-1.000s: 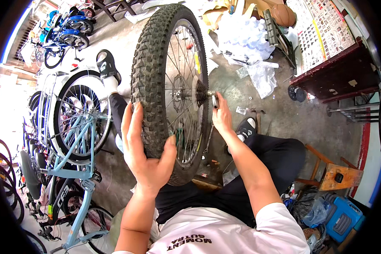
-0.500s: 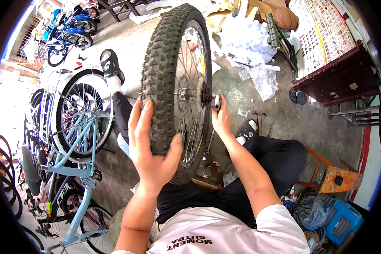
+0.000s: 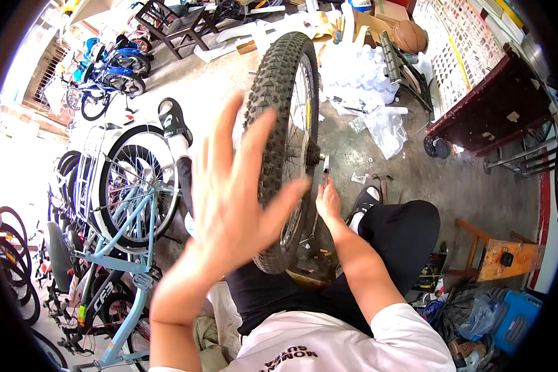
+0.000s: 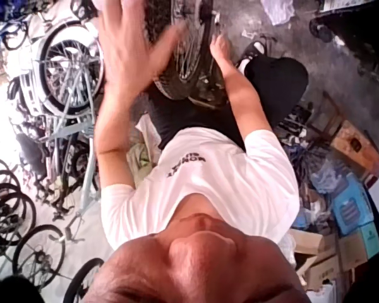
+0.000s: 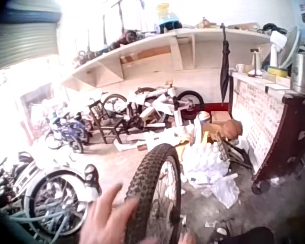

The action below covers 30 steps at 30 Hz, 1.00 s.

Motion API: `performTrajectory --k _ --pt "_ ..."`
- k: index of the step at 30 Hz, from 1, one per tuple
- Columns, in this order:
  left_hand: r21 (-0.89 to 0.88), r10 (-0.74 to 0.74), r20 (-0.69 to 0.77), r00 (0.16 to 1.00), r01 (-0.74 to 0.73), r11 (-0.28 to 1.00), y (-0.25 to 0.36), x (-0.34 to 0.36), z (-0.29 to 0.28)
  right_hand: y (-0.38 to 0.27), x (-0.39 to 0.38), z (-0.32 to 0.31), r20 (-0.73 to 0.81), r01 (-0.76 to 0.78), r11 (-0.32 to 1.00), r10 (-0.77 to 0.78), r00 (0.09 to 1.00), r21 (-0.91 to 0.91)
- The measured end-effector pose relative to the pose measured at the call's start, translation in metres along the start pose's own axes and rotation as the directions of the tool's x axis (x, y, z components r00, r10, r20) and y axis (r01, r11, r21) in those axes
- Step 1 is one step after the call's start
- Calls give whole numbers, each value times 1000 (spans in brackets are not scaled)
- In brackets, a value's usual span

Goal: The person installs a gear cassette onto a bicycle wheel hub and then tightens the assembly using an adjustable wrench while holding the wheel upright.

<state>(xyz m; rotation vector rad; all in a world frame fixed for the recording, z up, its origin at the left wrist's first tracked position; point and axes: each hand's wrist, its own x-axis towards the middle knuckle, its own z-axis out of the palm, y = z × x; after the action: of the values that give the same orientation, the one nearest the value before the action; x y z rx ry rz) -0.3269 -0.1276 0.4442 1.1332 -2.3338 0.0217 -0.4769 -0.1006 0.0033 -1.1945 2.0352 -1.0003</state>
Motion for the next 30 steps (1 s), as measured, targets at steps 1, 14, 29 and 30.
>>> performTrajectory --k 1,14,29,30 --pt "35 56 -8 998 -56 998 -8 27 -2 -2 -2 -2 45 -28 999 30 999 -38" --pt "-76 -42 165 985 55 996 -90 140 98 4 -2 1 -10 75 997 -75 997 -20" --pt "-42 -239 205 949 253 967 -45 145 78 8 -4 -5 58 -83 995 87 995 -59" --pt "-27 -264 175 949 273 962 -45 150 79 6 -4 -5 54 -68 994 73 996 -86"
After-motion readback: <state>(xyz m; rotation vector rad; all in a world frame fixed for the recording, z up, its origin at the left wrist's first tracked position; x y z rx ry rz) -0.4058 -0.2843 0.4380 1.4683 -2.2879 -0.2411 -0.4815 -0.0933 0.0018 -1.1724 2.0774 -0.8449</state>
